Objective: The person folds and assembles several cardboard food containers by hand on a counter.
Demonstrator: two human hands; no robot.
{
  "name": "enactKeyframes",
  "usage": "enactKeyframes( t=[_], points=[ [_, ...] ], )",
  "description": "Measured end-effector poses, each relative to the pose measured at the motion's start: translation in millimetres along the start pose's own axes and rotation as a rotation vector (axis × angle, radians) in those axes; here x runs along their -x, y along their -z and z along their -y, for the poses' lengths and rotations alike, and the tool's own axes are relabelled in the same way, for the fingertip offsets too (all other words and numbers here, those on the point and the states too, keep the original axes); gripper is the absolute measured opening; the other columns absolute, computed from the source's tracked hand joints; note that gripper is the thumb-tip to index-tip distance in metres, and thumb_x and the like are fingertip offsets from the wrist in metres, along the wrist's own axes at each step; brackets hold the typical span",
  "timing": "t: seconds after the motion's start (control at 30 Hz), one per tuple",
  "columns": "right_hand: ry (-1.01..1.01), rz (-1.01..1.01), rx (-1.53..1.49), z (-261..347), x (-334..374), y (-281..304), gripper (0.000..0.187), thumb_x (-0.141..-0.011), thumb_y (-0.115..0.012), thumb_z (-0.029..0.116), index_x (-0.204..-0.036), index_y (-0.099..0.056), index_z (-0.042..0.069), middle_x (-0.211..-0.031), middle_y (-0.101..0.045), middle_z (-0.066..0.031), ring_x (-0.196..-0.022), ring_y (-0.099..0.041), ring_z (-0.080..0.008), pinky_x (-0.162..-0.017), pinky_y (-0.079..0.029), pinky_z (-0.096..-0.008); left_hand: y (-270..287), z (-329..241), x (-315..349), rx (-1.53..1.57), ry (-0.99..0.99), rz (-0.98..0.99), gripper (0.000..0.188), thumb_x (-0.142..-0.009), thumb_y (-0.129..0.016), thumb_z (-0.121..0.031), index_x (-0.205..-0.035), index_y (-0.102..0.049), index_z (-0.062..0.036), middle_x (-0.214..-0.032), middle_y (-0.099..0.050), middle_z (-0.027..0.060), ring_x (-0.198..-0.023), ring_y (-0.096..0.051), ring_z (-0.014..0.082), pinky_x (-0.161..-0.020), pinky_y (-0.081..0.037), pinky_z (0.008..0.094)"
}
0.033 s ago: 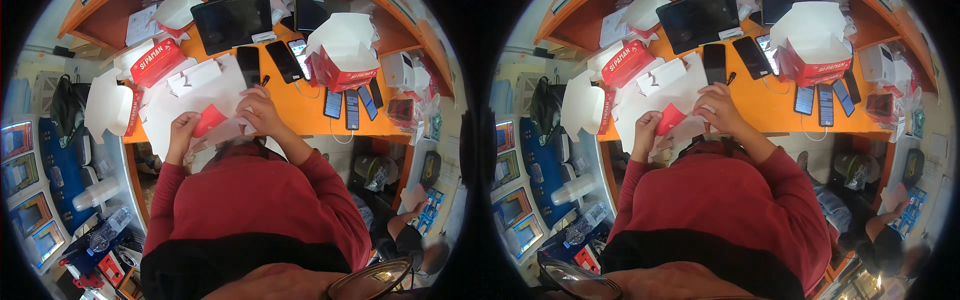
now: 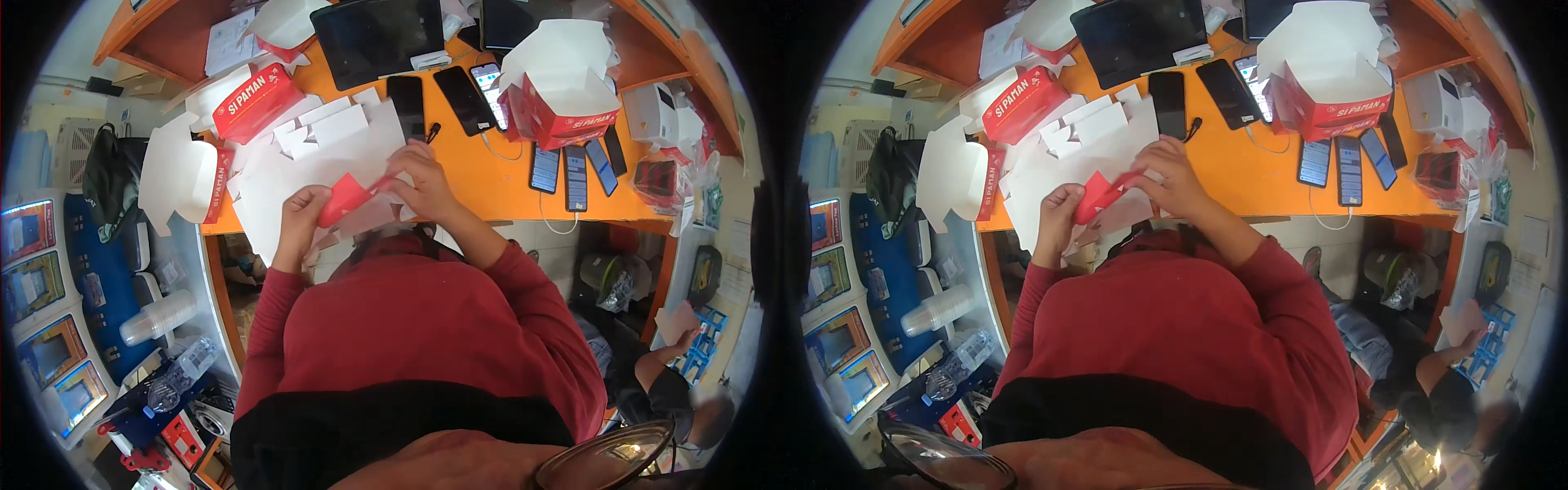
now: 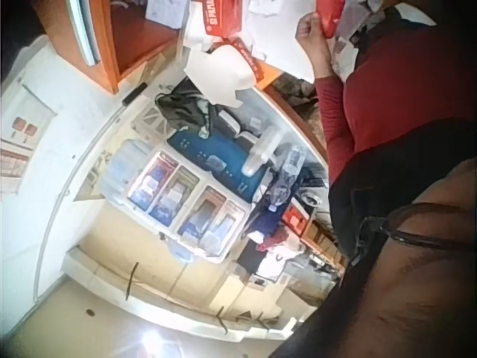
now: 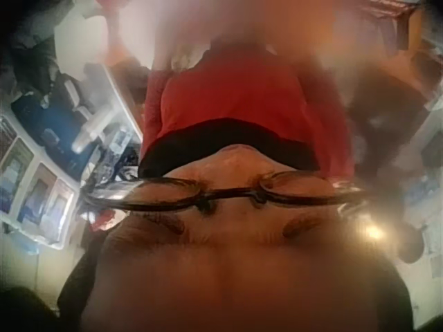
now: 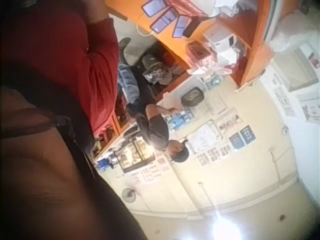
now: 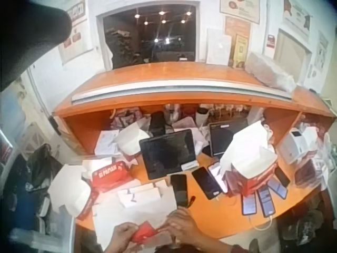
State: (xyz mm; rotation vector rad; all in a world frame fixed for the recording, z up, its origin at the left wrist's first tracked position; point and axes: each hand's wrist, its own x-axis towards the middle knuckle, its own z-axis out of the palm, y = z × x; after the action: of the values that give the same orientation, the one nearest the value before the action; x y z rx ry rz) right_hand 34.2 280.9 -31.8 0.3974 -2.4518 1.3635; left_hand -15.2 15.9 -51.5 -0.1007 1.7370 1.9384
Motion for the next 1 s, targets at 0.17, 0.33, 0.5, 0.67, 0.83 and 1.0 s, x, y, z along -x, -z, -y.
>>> enactKeyframes(
  t=[0.17, 0.33, 0.5, 0.67, 0.83, 1.0],
  points=[
    [-0.066, -0.185, -0.019, 32, -24, -29, 0.012, -0.074, -0.077, 0.019, -0.082, -0.071, 0.013, -0.075, -0.058, -0.0018, -0.078, -0.055, -0.0216, -0.083, -0.037, -0.0405, -9, -21, 16, -0.040, 0.146, 0.110, 0.027, -0.099, -0.058, -0.022, -0.101, -0.068, 0.0023, -0.087, -0.069, 0.0034, -0.074, -0.060, 0.0071, -0.068, -0.049, 0.0221],
    [0.161, 0.047, -0.007, 37, -28, -27, 0.006, -0.077, -0.073, 0.023, -0.078, -0.071, 0.018, -0.080, -0.052, 0.0008, -0.083, -0.051, -0.0213, -0.084, -0.035, -0.0409, -16, -45, 25, -0.142, 0.135, 0.139, 0.025, -0.100, -0.056, -0.018, -0.100, -0.069, 0.0030, -0.088, -0.069, 0.0042, -0.075, -0.059, 0.0063, -0.069, -0.049, 0.0221],
    [0.236, 0.090, 0.016, 36, -28, -26, 0.008, -0.077, -0.075, 0.023, -0.084, -0.073, 0.020, -0.098, -0.057, -0.0021, -0.100, -0.051, -0.0230, -0.091, -0.033, -0.0410, -16, -46, 27, -0.173, 0.045, 0.173, 0.024, -0.100, -0.056, -0.019, -0.098, -0.068, 0.0019, -0.085, -0.068, 0.0025, -0.073, -0.058, 0.0059, -0.067, -0.047, 0.0216],
    [-0.283, -0.498, -0.153, 21, -43, -47, 0.045, -0.084, -0.069, 0.023, -0.125, -0.056, 0.010, -0.121, -0.057, -0.0141, -0.121, -0.050, -0.0309, -0.104, -0.033, -0.0453, -11, -62, 37, -0.406, -0.086, 0.207, 0.023, -0.099, -0.057, -0.016, -0.096, -0.068, 0.0047, -0.082, -0.067, 0.0004, -0.074, -0.054, 0.0051, -0.069, -0.046, 0.0223],
    [-0.930, -0.200, -1.388, -27, -63, -33, 0.045, -0.092, -0.057, 0.018, -0.132, -0.047, -0.001, -0.119, -0.061, -0.0138, -0.112, -0.059, -0.0260, -0.094, -0.048, -0.0362, -4, -94, 61, -0.683, -0.028, 0.408, 0.022, -0.096, -0.060, -0.014, -0.092, -0.068, 0.0059, -0.080, -0.068, 0.0035, -0.073, -0.054, 0.0068, -0.068, -0.047, 0.0253],
    [-0.554, -0.217, -1.393, 29, -70, -48, 0.032, -0.102, -0.048, 0.025, -0.124, -0.054, 0.003, -0.111, -0.065, -0.0100, -0.097, -0.065, -0.0192, -0.085, -0.054, -0.0344, 14, -96, 73, -0.575, -0.073, 0.341, 0.047, -0.100, -0.052, -0.036, -0.126, -0.057, 0.0021, -0.121, -0.064, 0.0135, -0.116, -0.058, 0.0207, -0.099, -0.044, 0.0343]
  ],
)
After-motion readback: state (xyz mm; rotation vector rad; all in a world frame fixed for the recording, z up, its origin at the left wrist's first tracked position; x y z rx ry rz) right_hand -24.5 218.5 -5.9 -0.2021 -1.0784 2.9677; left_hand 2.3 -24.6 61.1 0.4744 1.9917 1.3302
